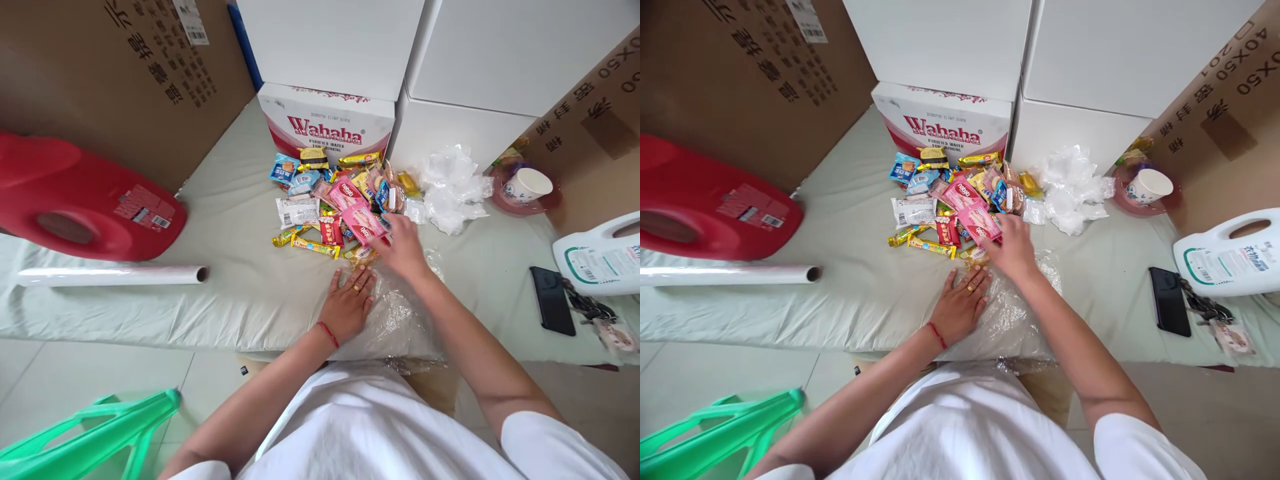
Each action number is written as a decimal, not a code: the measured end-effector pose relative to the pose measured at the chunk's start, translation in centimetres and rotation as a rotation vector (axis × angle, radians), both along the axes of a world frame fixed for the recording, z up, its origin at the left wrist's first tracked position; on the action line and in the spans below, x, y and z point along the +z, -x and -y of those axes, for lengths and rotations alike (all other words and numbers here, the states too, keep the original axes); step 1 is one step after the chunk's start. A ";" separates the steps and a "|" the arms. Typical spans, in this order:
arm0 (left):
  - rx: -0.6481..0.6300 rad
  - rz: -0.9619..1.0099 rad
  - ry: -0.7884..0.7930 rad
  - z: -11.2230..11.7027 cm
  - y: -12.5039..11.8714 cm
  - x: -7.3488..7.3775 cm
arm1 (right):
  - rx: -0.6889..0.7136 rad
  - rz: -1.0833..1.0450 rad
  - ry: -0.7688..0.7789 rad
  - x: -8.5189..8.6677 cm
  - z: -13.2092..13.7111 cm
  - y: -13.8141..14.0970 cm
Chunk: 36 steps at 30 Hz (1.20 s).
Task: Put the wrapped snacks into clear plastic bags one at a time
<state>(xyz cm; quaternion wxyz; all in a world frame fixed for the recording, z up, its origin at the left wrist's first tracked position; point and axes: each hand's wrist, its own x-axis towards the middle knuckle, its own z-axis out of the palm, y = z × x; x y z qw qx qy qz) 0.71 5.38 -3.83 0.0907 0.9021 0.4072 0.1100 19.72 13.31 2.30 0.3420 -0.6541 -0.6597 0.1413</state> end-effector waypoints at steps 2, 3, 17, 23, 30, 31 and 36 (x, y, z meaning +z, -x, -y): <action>0.001 0.001 -0.001 -0.1 0.1 -0.1 | 0.063 0.267 0.009 -0.4 -1.7 2.4; 0.000 0.005 0.001 -0.1 0.1 -0.2 | 0.069 0.338 0.029 -0.5 -2.4 3.0; -0.030 0.105 0.103 -2.5 0.7 0.5 | 0.350 -0.363 0.472 2.9 5.0 -7.5; -0.047 0.079 0.067 -2.8 0.9 0.2 | 0.364 0.242 0.198 -1.6 8.1 -4.2; -0.028 0.084 -0.027 -2.4 1.7 0.5 | 0.450 0.374 0.119 -3.7 9.8 -3.9; -0.019 0.094 -0.057 -2.3 2.0 0.6 | 0.437 0.377 0.098 -3.9 9.9 -3.9; 0.033 0.104 -0.030 -1.9 2.8 0.4 | 0.444 0.434 0.090 -4.1 10.2 -3.8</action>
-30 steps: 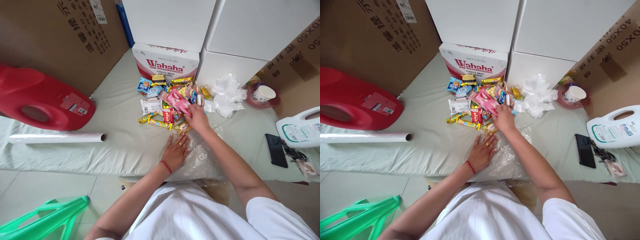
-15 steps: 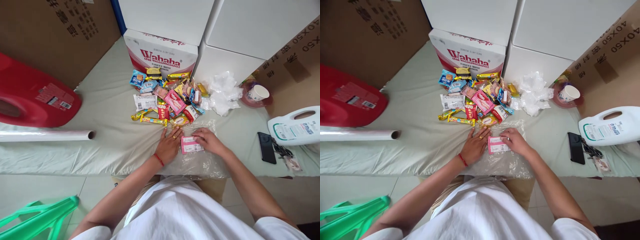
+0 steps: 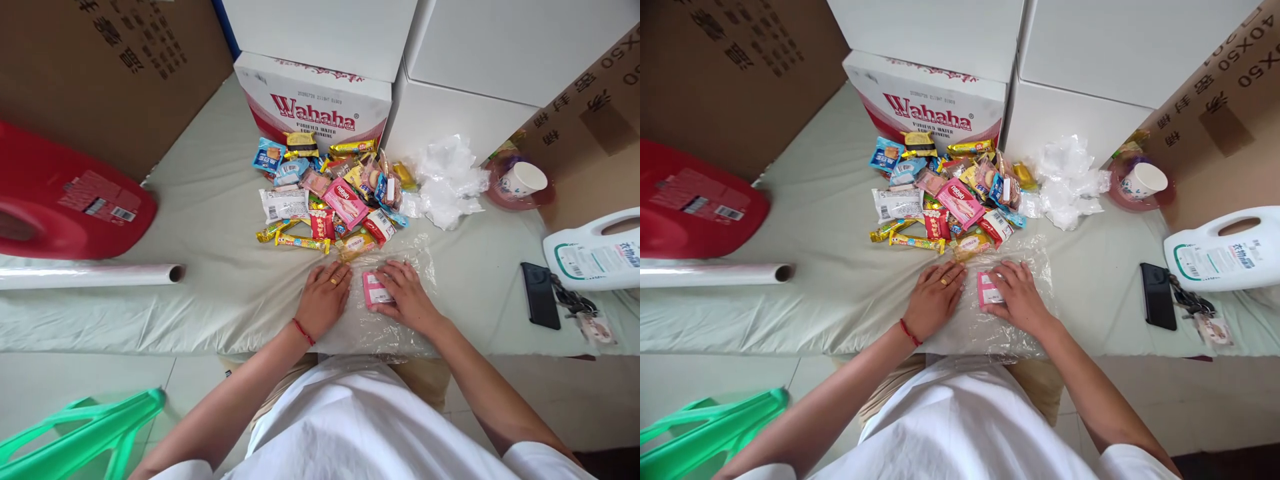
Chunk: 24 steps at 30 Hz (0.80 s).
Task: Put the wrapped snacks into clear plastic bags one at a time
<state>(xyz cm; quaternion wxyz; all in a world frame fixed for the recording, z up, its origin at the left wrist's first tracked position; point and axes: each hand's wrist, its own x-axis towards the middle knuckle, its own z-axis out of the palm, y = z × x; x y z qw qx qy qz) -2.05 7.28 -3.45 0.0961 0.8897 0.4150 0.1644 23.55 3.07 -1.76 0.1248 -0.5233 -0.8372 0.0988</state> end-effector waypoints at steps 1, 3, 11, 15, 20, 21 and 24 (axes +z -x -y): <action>0.011 -0.008 0.023 0.0 0.0 0.0 | 0.012 0.013 0.016 0.1 0.1 -0.1; 0.022 -0.026 0.050 0.1 0.1 0.0 | 0.018 0.021 0.021 0.4 0.2 -0.3; 0.003 -0.027 0.090 0.4 0.5 0.4 | 0.040 -0.026 0.001 1.5 0.4 0.9; 0.000 -0.007 0.105 0.3 0.6 0.3 | -0.012 -0.123 0.010 4.2 -3.3 2.2; -0.015 0.000 0.103 0.2 0.8 0.2 | -0.174 -0.018 -0.083 5.4 -13.4 6.1; -0.016 0.002 0.102 0.2 0.8 0.1 | -0.196 0.030 -0.067 5.1 -15.2 7.1; -0.017 0.006 0.106 0.2 0.9 0.1 | -0.205 0.121 -0.029 5.0 -18.3 9.2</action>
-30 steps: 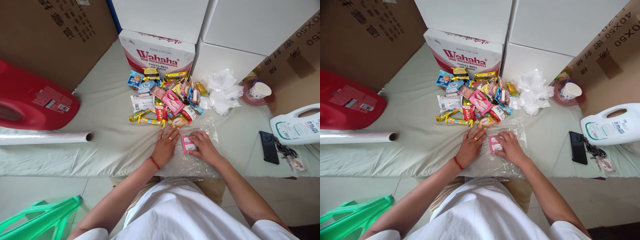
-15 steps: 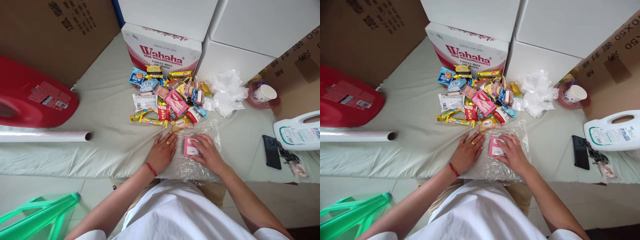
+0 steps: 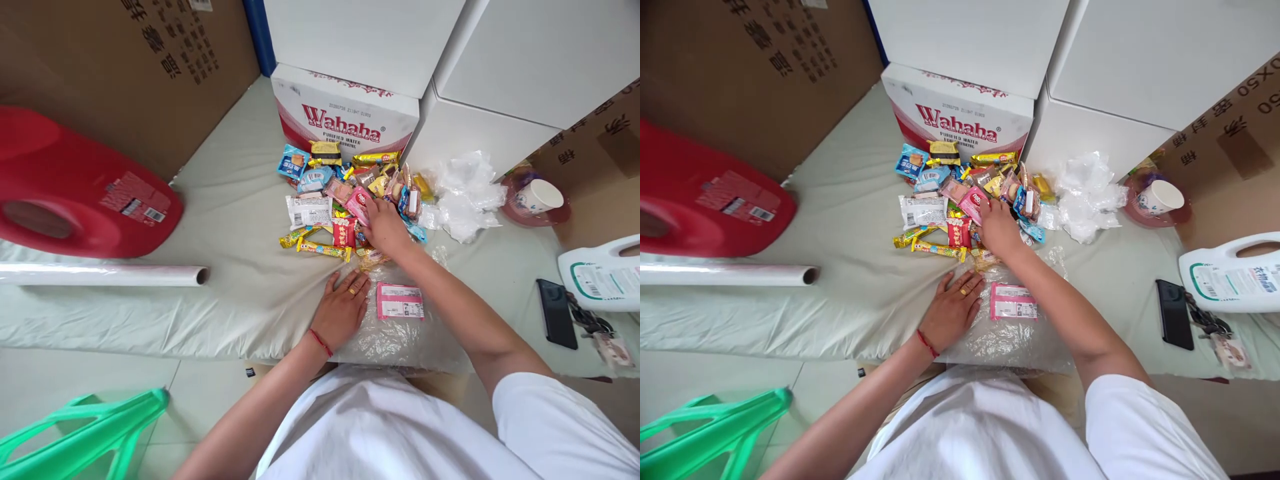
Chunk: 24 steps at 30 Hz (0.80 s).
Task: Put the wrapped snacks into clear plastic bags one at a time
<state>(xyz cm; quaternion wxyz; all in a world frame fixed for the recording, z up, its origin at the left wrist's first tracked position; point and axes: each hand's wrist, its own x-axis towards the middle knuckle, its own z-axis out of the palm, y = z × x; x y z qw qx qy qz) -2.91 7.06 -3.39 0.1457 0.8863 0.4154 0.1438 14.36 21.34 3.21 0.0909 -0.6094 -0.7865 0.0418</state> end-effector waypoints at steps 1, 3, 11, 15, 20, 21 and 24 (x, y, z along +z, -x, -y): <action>0.001 0.002 0.003 0.0 0.0 0.0 | 0.000 -0.003 0.001 0.4 -0.2 0.0; 0.000 0.008 0.010 0.0 0.0 -0.1 | -0.031 -0.065 -0.029 1.8 0.5 -1.2; -0.001 0.024 0.033 -0.1 0.1 0.0 | 0.032 -0.702 0.382 4.9 9.9 -11.1; 0.002 0.001 0.023 0.0 0.0 0.1 | 0.136 -0.467 0.400 0.8 13.4 -11.3; -0.001 0.013 0.031 -0.4 0.0 -0.2 | 0.104 -0.231 0.009 -1.0 16.5 -9.7; -0.001 0.031 0.032 -0.6 0.2 -0.2 | 0.142 -0.265 -0.006 -0.8 17.5 -9.6; 0.006 0.127 -0.028 -0.5 1.2 0.1 | 0.314 -0.334 0.024 -0.3 21.4 -10.0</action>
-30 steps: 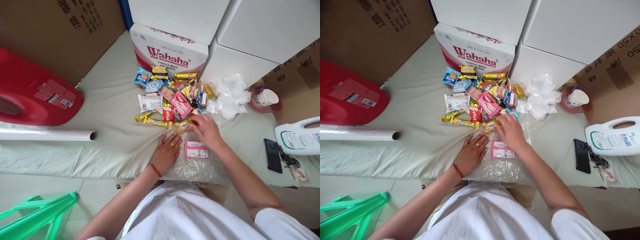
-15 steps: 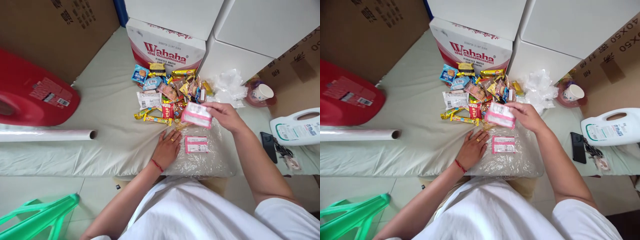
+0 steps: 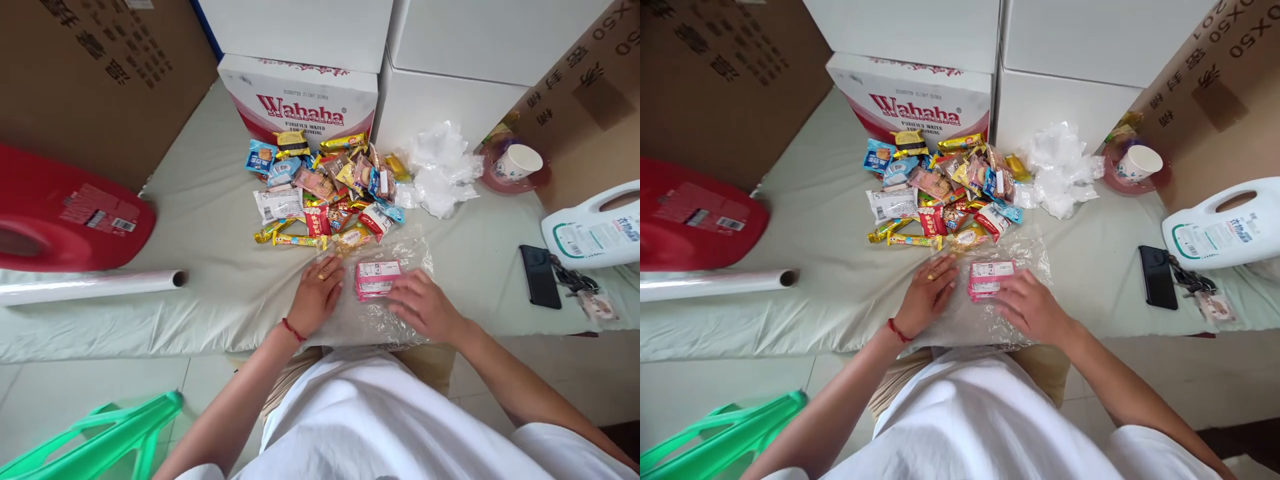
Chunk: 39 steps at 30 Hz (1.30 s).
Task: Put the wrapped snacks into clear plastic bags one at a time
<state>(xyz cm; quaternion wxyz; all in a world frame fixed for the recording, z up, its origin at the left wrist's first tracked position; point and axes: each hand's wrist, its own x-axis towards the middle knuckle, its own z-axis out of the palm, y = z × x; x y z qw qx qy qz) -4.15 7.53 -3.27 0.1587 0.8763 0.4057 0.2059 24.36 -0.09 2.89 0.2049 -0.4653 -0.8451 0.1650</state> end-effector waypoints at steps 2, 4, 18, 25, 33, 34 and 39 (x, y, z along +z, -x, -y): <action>-0.004 0.084 -0.117 0.8 1.2 0.6 | 0.106 0.032 0.034 -0.3 3.1 -0.9; -0.117 0.134 -0.210 2.1 2.7 1.3 | 0.136 0.105 0.064 -1.2 5.9 -2.3; -0.147 0.186 0.435 2.2 4.2 2.1 | -0.078 -0.229 0.398 -0.4 0.7 -7.2; 0.477 0.055 0.437 -4.8 1.6 2.9 | -0.410 0.252 0.469 0.0 -7.9 -6.4; 0.406 0.212 -0.333 0.5 -0.1 6.7 | -0.198 0.358 0.109 0.7 -12.8 -2.9; 0.208 0.174 -0.316 1.4 -1.2 6.9 | -0.153 0.352 0.123 0.4 -13.4 -2.2; -0.088 -0.135 -0.138 2.3 -6.9 5.2 | -0.160 0.357 0.221 -0.8 -15.4 0.0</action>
